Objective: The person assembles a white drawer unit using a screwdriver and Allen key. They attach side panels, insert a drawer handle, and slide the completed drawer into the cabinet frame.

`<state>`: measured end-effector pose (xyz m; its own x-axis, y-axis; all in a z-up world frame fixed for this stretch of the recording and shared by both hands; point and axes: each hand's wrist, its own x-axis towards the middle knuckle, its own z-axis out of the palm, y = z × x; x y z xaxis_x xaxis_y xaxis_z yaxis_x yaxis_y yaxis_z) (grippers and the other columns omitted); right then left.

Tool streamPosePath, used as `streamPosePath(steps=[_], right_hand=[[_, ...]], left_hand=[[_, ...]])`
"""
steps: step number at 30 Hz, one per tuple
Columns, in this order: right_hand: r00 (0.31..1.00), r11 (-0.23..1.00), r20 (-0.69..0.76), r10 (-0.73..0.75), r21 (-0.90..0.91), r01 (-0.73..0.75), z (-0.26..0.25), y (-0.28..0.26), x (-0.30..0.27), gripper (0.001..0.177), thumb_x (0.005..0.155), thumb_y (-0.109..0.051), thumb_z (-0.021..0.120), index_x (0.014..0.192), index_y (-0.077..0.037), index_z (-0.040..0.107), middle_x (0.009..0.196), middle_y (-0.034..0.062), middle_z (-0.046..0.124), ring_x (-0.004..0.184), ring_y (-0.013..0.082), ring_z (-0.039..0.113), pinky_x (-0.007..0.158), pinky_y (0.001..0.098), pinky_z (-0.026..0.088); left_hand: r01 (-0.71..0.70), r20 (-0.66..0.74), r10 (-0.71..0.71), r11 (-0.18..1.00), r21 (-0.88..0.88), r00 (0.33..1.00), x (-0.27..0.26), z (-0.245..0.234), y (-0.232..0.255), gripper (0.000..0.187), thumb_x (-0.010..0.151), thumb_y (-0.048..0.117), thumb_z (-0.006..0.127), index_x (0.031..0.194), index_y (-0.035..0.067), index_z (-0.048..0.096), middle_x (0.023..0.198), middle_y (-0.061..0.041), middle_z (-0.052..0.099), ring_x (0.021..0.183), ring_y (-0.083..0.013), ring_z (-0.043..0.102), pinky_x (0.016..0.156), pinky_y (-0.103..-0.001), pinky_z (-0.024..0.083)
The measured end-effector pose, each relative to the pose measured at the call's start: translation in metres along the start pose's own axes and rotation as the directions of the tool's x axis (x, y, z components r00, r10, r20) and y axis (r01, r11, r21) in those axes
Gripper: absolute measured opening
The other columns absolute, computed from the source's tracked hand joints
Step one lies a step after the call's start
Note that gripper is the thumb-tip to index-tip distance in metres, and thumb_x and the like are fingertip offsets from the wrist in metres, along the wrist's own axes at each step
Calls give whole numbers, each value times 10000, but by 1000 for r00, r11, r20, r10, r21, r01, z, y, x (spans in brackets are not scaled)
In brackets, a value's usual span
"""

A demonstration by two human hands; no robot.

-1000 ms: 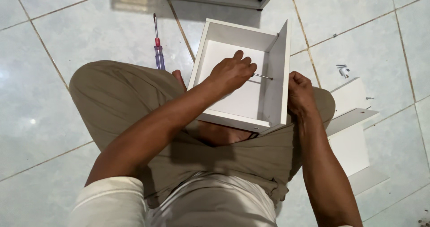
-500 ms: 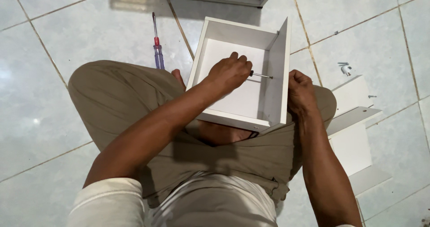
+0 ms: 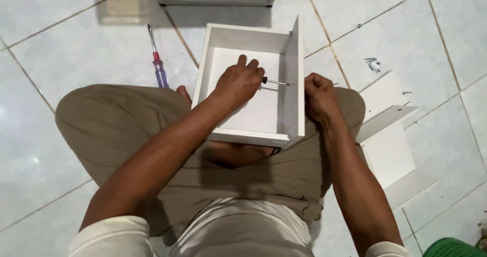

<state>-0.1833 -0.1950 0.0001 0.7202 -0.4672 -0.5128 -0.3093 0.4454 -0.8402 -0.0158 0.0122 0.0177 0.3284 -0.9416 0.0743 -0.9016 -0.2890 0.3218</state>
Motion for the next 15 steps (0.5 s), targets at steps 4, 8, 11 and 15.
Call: streamPosePath(steps=[4,8,11,15], right_hand=[[1000,999,13,3,-33,-2,2,-2,1,199,1007,-71,671,820,-51,605,711,43,635,546,93,543,468,249,468],[1000,1000,10,1,-8,-1,0,-1,1,191,1011,-76,658,826,-45,617,706,45,639,537,91,539,461,245,457],[998,999,45,-36,-4,36,-2,2,2,191,1017,-80,646,832,-42,621,715,47,647,542,88,545,465,244,460],[997,999,58,-46,-17,47,-2,3,4,190,1022,-73,647,836,-40,622,712,47,643,535,87,542,466,243,460]], left_hand=[[36,29,-35,998,-43,999,-2,6,3,106,928,29,610,981,-61,632,956,-228,637,853,-382,649,579,-427,600],[-4,57,10,994,-106,998,-5,14,-1,195,902,94,642,982,-83,628,878,-221,648,820,-382,660,596,-437,598],[11,130,5,992,-124,991,-2,14,-4,160,919,117,656,929,-43,653,881,-202,677,814,-365,682,658,-450,595],[-16,49,21,995,-101,999,-2,8,-1,93,880,75,664,871,-16,677,845,-185,700,779,-358,685,655,-447,593]])
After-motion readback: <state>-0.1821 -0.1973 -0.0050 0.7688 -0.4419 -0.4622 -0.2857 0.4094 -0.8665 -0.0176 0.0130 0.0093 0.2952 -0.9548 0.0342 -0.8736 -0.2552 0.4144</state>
